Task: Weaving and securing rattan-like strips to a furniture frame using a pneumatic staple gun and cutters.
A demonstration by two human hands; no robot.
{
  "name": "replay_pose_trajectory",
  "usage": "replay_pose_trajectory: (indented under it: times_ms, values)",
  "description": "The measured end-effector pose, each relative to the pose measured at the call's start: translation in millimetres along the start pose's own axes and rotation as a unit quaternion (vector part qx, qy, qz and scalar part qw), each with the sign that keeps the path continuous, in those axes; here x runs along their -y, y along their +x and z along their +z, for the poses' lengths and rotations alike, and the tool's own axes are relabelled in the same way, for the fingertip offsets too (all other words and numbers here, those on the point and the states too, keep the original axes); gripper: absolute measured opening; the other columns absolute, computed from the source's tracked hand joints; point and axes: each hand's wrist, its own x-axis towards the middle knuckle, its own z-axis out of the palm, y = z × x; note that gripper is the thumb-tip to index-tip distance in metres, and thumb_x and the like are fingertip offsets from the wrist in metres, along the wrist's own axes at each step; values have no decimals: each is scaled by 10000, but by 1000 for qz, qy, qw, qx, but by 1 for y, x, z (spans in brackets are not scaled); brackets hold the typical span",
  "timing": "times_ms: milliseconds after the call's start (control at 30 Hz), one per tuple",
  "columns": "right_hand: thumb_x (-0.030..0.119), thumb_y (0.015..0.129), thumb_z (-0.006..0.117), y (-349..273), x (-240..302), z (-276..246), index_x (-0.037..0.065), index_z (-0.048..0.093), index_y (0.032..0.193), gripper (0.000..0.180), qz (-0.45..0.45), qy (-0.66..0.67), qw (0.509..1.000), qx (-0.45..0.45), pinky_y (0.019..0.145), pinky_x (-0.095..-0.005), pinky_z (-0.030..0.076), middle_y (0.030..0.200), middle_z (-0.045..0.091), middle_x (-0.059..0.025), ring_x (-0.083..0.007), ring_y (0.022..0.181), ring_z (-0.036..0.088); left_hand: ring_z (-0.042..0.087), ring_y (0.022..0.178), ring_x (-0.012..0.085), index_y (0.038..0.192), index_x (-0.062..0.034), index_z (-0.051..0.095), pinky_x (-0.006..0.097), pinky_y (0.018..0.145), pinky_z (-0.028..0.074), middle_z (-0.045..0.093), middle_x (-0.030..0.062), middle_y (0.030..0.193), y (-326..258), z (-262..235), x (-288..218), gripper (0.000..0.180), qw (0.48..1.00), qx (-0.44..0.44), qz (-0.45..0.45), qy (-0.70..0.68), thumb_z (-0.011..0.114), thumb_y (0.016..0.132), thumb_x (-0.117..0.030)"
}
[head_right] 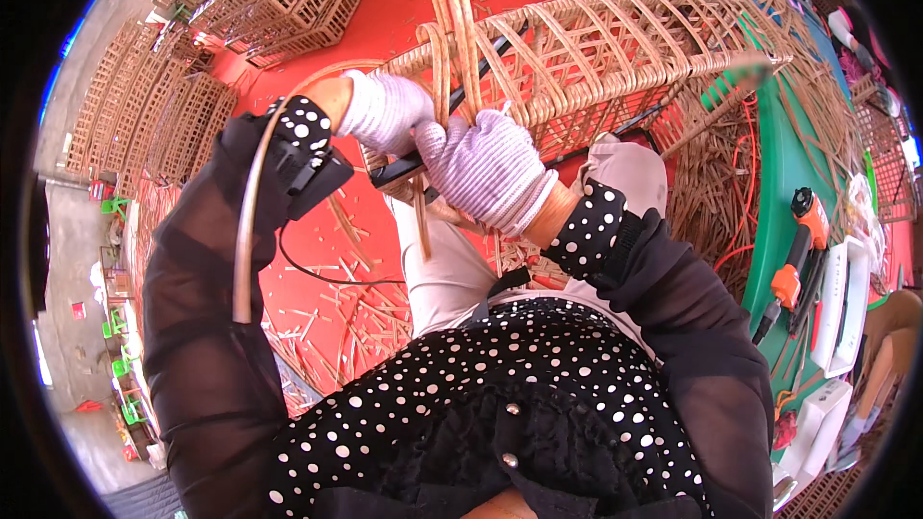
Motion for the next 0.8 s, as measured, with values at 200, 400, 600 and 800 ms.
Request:
replay_pose_trajectory:
  times_ms: [200, 400, 600, 800]
  values:
    - [265, 759, 532, -2, -3, -2, 115, 518, 838, 171, -16, 165, 986, -18, 566, -373, 437, 653, 534, -76, -247, 612, 560, 614, 636, 315, 735, -88, 639, 413, 579, 500, 621, 118, 690, -45, -13, -7, 232, 978, -155, -17, 140, 573, 719, -309]
    - [326, 727, 546, 6, 5, -15, 56, 515, 708, 273, 37, 147, 988, -25, 505, -440, 476, 560, 557, -120, -319, 539, 581, 566, 547, 395, 862, -135, 550, 518, 480, 430, 568, 234, 624, -68, 58, -67, 269, 938, -340, -68, -20, 479, 843, -394]
    - [251, 750, 510, -2, 13, -5, 115, 526, 728, 138, -49, -5, 997, -59, 433, -356, 429, 579, 534, -30, -200, 490, 553, 583, 503, 347, 932, -108, 545, 468, 449, 449, 578, 158, 551, -34, 142, -76, 259, 899, -420, -122, -12, 418, 868, -324]
    - [248, 738, 531, 9, 14, -29, 103, 588, 746, 156, -10, 60, 991, 122, 527, -401, 489, 653, 620, -90, -284, 605, 617, 605, 510, 288, 1070, -49, 498, 407, 429, 472, 605, 94, 585, 13, 181, -66, 311, 815, -543, -169, -108, 490, 807, -215]
